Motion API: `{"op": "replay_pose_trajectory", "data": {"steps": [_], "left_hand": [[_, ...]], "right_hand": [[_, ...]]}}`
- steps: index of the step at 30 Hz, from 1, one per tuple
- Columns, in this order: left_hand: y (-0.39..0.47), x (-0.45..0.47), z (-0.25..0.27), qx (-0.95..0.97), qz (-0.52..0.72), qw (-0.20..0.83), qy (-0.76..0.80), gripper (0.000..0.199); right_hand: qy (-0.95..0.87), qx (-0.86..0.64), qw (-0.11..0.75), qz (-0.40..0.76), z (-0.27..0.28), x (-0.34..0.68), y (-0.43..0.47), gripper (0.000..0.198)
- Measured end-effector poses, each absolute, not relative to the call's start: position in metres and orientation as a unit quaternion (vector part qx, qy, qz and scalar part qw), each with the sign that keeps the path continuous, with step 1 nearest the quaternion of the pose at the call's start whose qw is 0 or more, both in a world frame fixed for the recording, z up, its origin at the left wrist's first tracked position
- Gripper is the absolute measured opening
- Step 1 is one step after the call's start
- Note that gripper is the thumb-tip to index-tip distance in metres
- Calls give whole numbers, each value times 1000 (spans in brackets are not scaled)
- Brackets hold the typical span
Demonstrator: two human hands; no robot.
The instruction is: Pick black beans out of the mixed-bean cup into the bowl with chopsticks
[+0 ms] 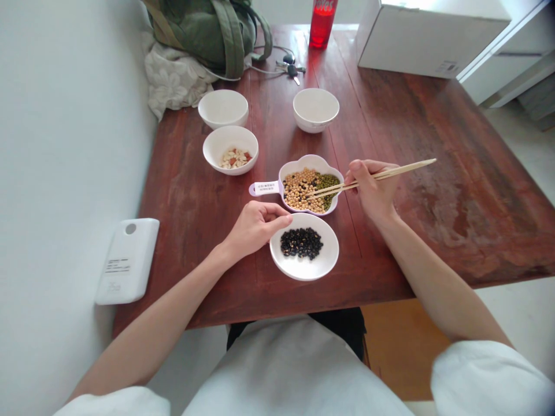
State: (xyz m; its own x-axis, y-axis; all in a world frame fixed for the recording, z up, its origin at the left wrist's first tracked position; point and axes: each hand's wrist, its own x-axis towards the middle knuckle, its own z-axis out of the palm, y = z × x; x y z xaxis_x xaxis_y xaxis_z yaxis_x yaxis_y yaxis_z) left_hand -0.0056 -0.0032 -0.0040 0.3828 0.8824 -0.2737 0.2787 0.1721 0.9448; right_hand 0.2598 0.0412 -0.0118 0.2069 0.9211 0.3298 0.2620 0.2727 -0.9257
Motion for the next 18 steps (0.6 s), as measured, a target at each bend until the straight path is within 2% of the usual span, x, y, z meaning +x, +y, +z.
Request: {"op": "replay_pose_trajectory", "data": {"steps": [18], "left_hand": [[-3,-4,-2,605,252,568,498,31]], "right_hand": [[-536,-523,578,325,-14,257,42,53]]}}
